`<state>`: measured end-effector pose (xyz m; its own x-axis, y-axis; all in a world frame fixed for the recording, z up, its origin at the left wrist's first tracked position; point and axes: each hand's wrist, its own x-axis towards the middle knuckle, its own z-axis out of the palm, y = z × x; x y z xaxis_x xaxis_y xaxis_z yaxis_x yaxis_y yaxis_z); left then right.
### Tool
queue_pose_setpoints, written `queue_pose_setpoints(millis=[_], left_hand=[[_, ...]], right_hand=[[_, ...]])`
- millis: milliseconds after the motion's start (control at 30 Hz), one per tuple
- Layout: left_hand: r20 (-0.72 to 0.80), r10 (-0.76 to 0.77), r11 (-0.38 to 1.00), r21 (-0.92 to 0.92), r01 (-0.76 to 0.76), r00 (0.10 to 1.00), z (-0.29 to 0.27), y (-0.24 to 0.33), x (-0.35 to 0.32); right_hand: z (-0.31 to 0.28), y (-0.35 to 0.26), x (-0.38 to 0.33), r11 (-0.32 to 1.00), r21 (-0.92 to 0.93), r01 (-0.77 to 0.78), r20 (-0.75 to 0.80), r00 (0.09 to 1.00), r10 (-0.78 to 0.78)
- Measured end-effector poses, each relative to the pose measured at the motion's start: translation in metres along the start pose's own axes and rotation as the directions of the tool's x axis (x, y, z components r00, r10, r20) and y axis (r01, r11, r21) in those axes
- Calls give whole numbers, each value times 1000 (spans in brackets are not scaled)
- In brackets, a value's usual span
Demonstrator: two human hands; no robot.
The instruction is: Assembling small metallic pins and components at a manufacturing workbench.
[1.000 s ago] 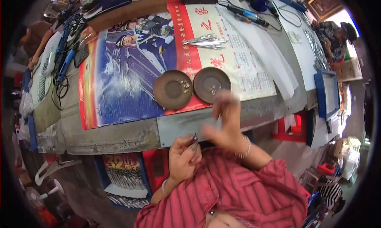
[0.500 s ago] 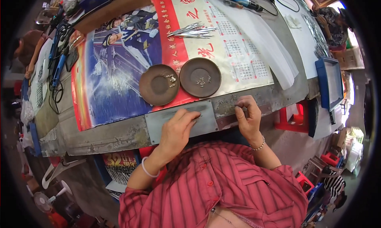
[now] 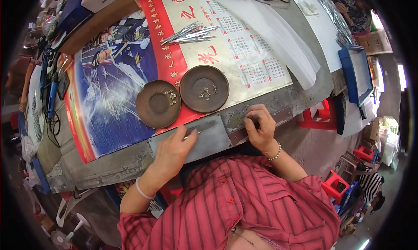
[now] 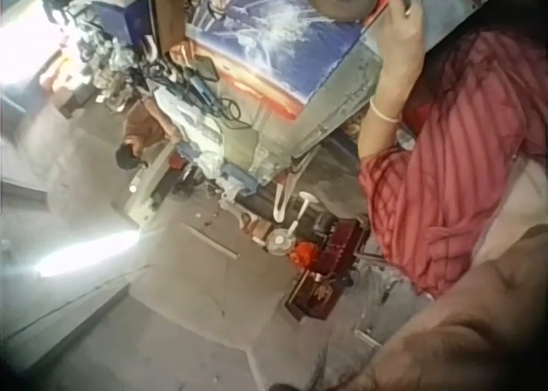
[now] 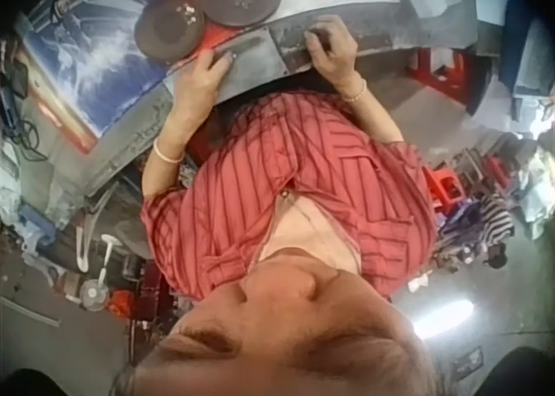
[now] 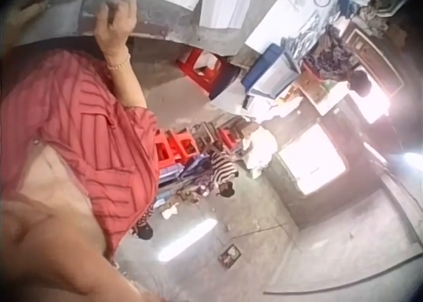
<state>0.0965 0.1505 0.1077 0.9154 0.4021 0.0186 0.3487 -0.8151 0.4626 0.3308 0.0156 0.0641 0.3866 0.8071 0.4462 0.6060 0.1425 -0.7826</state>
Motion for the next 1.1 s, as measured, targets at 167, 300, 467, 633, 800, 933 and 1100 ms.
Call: queue_pose_setpoints(millis=[167,300,467,633,800,933,1100], left_hand=[[55,-122,992,9,122,991,-10,0,-15],[-36,-43,994,-99,39,998,0,23,19],[21,-23,998,-64,24,1000,7,17,26],[-155,-90,951,-308,39,984,18,7,0],[17,-464,52,-998,46,886,15,46,-32],[-57,-557,-38,-995,-94,829,18,63,-42],[-69,-570,-97,-984,-150,819,24,64,-52]], right_hand=[[0,-3,-1,999,-37,2,11,1000,-1],[2,-5,3,999,-33,33,38,999,-32],[4,-8,5,1000,-15,-27,32,999,27],[15,-42,4,995,91,-28,224,975,7],[35,-74,14,973,223,-66,394,919,-28],[52,-84,22,961,275,-1,373,922,-105],[68,-82,19,943,278,183,285,922,-263]])
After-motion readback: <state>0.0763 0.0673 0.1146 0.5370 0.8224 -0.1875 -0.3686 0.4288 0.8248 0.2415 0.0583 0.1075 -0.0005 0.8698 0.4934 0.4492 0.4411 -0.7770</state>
